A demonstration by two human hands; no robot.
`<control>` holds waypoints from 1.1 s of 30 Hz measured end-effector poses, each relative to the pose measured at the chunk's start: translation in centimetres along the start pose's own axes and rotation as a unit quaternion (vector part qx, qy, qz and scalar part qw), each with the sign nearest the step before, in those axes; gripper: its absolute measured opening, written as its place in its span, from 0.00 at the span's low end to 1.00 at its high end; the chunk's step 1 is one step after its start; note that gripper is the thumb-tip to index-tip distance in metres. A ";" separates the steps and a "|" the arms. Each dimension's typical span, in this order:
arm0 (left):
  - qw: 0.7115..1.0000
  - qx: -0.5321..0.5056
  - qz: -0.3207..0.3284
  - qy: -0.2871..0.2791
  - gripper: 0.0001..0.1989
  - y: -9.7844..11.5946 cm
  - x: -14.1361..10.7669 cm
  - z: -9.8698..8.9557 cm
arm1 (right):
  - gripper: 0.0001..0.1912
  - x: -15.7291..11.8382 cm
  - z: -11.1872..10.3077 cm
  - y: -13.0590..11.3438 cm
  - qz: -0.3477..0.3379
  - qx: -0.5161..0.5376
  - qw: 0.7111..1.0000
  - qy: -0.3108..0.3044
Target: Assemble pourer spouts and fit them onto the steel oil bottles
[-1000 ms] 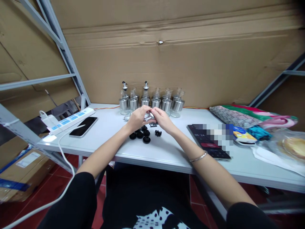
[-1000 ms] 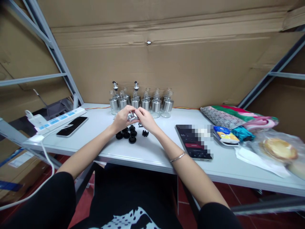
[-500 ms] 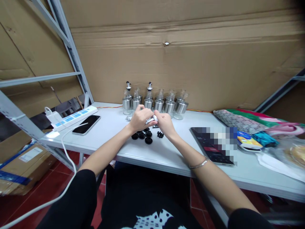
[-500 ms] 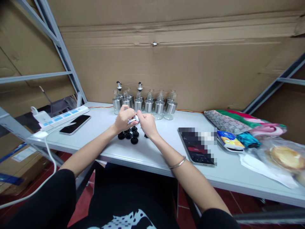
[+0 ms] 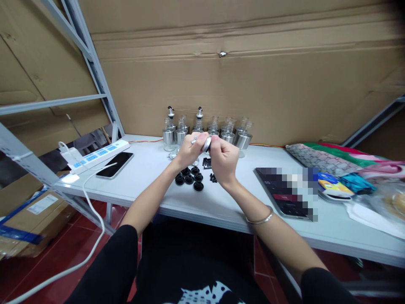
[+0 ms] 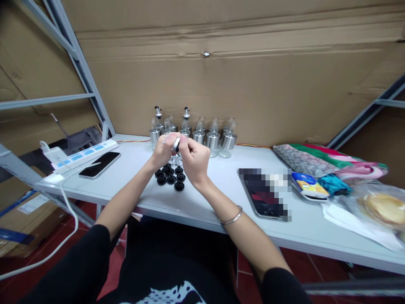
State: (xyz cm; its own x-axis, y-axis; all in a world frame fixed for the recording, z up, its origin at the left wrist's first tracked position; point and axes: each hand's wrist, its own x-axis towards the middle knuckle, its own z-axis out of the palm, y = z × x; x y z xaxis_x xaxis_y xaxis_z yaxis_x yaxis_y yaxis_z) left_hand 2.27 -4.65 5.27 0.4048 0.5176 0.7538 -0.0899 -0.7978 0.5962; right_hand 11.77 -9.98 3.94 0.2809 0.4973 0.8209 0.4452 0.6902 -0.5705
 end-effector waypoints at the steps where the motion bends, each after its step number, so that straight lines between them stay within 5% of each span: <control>1: 0.999 -0.030 -0.023 -0.014 0.29 0.1 -0.1 0.0 | 0.29 0.0 -0.2 0.3 -0.060 -0.042 0.997 0.006; 5: 0.991 -0.093 -0.088 -0.045 0.29 -0.2 -0.5 -0.3 | 0.26 0.5 -0.9 2.2 -0.270 -0.174 0.947 0.000; 9: 0.989 -0.076 -0.120 -0.049 0.31 -1.4 -0.5 -1.0 | 0.20 0.9 -0.9 4.3 -0.337 -0.215 0.915 -0.048; 13: 0.985 -0.079 -0.140 -0.061 0.33 -2.3 -0.5 -1.7 | 0.14 0.7 -0.8 5.3 -0.316 -0.211 0.919 -0.107; 21: 0.949 -0.194 -0.223 -0.110 0.30 -2.6 -0.5 -1.6 | 0.09 0.5 -0.9 5.3 -0.304 -0.227 0.917 -0.122; 30: 0.959 -0.166 -0.224 -0.055 0.32 -3.4 -0.7 -0.8 | 0.12 0.6 -1.5 4.6 -0.225 -0.155 0.953 -0.130; 33: 0.979 -0.085 -0.184 -0.014 0.33 -3.6 -1.1 -0.8 | 0.12 0.9 -1.6 4.3 -0.116 -0.066 0.985 -0.109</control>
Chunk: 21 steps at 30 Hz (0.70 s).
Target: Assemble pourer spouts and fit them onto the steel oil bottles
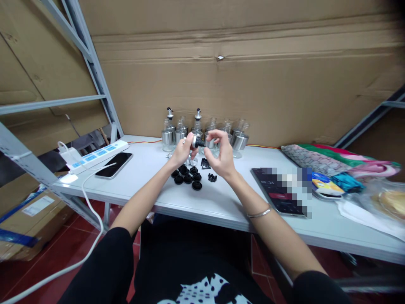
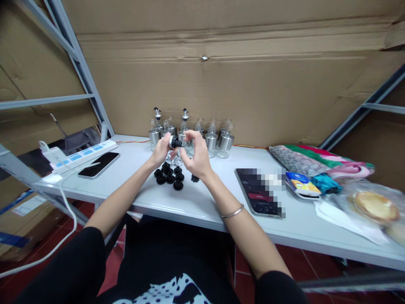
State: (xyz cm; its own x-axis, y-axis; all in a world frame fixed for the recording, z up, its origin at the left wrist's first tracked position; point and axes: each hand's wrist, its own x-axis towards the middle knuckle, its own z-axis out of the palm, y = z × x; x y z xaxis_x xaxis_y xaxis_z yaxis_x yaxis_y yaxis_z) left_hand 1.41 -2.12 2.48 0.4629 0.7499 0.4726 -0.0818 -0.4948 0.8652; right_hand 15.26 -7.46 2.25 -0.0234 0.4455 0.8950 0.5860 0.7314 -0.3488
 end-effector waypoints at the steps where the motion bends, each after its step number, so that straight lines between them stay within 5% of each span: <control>1: 0.999 0.037 0.021 0.025 0.33 -0.1 -0.1 -0.1 | 0.12 0.2 0.0 0.0 0.056 0.044 0.997 0.000; 4: 0.972 0.185 0.129 0.071 0.32 -0.4 -0.4 -0.4 | 0.16 0.6 0.1 0.1 0.218 0.170 0.959 -0.069; 7: 0.926 0.294 0.225 0.068 0.32 -0.6 -0.5 -0.9 | 0.23 0.8 0.1 0.2 0.307 0.276 0.896 -0.165; 10: 0.919 0.306 0.239 0.067 0.32 -0.8 -0.5 -1.0 | 0.25 0.8 0.1 0.1 0.339 0.352 0.854 -0.180; 12: 0.939 0.266 0.205 0.073 0.32 -0.8 -0.4 -0.8 | 0.25 0.7 0.1 0.0 0.338 0.375 0.845 -0.176; 14: 0.972 0.185 0.128 0.065 0.32 -0.8 -0.2 -0.5 | 0.24 0.7 0.1 -0.1 0.311 0.372 0.858 -0.169; 16: 0.994 0.090 0.041 0.042 0.32 -0.8 0.1 -0.4 | 0.19 0.7 0.0 0.0 0.244 0.322 0.903 -0.146; 19: 0.999 -0.009 -0.044 0.012 0.32 -0.9 0.7 -0.7 | 0.07 0.8 -0.4 0.2 0.094 0.149 0.980 -0.096; 21: 0.998 -0.009 -0.049 0.033 0.32 -1.1 0.9 -1.2 | 0.04 0.8 -0.7 0.3 0.021 0.047 0.996 -0.069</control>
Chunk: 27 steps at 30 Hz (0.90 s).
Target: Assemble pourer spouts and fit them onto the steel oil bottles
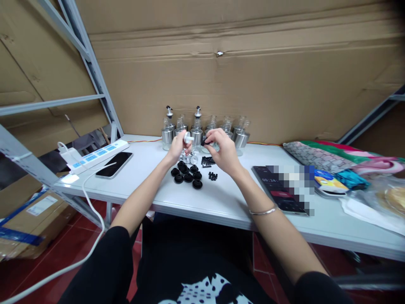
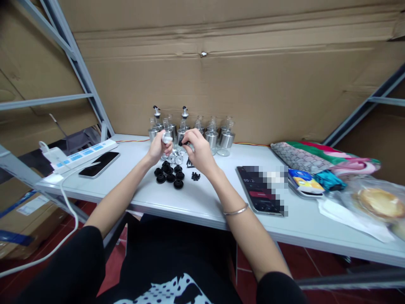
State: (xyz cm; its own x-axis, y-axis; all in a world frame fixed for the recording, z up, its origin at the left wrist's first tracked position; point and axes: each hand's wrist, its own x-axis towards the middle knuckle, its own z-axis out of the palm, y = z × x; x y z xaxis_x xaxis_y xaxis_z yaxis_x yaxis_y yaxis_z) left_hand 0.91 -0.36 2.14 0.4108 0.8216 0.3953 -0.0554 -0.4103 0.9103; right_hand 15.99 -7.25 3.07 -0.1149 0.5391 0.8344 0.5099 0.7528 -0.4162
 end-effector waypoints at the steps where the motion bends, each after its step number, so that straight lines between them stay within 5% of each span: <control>1: 0.999 0.021 0.018 0.024 0.31 -0.1 0.1 -0.2 | 0.04 0.0 -0.1 0.1 -0.017 -0.031 0.999 0.006; 5: 0.979 0.140 0.097 0.111 0.21 -1.0 0.5 -1.3 | 0.07 -0.3 -0.1 0.3 -0.048 -0.084 0.995 0.008; 13: 0.951 0.271 0.025 0.144 0.10 -2.8 1.8 -3.6 | 0.09 -0.6 0.0 1.5 -0.031 -0.131 0.990 -0.048; 17: 0.939 0.329 -0.011 0.102 0.15 -3.7 1.8 -3.8 | 0.09 -0.8 0.3 2.1 -0.008 -0.146 0.983 -0.113; 22: 0.910 0.413 0.018 0.008 0.11 -4.1 1.7 -3.3 | 0.10 -1.0 0.4 2.3 0.004 -0.154 0.978 -0.137; 27: 0.900 0.434 0.031 -0.010 0.13 -4.0 1.7 -3.0 | 0.12 -0.9 0.2 2.5 0.007 -0.152 0.975 -0.160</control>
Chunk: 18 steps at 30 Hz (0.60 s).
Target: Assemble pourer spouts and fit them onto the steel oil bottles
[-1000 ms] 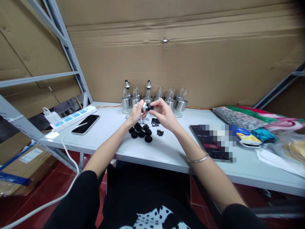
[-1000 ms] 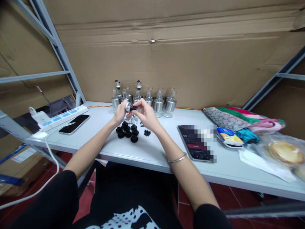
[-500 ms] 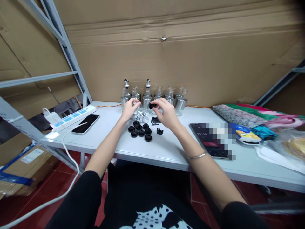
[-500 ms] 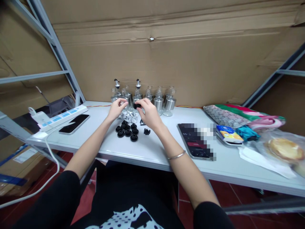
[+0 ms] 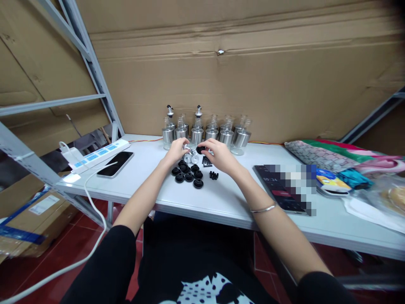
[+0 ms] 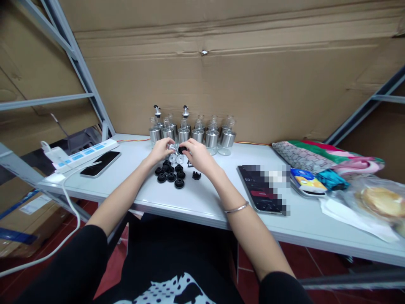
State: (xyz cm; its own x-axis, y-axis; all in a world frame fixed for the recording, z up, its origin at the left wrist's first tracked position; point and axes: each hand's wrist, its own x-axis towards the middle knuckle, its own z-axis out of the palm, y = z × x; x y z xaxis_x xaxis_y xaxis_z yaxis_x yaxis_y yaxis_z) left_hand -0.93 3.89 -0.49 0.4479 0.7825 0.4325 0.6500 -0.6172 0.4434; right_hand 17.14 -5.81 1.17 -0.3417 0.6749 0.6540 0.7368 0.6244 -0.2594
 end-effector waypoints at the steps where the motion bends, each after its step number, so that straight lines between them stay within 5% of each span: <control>1: 1.000 -0.001 0.003 0.001 0.14 0.0 0.0 0.0 | 0.12 0.0 0.0 0.0 -0.001 0.000 1.000 -0.002; 18: 0.992 0.111 0.006 -0.056 0.08 0.9 -1.0 -0.1 | 0.10 0.0 0.2 -0.9 0.085 0.013 0.989 -0.122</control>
State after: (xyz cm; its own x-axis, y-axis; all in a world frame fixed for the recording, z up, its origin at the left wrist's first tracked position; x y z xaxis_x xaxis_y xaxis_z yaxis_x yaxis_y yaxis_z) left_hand -0.86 2.52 -0.45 0.5135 0.7876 0.3407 0.7582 -0.6024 0.2497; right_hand 16.35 -6.30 1.28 -0.3481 0.8435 0.4092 0.7815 0.5021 -0.3702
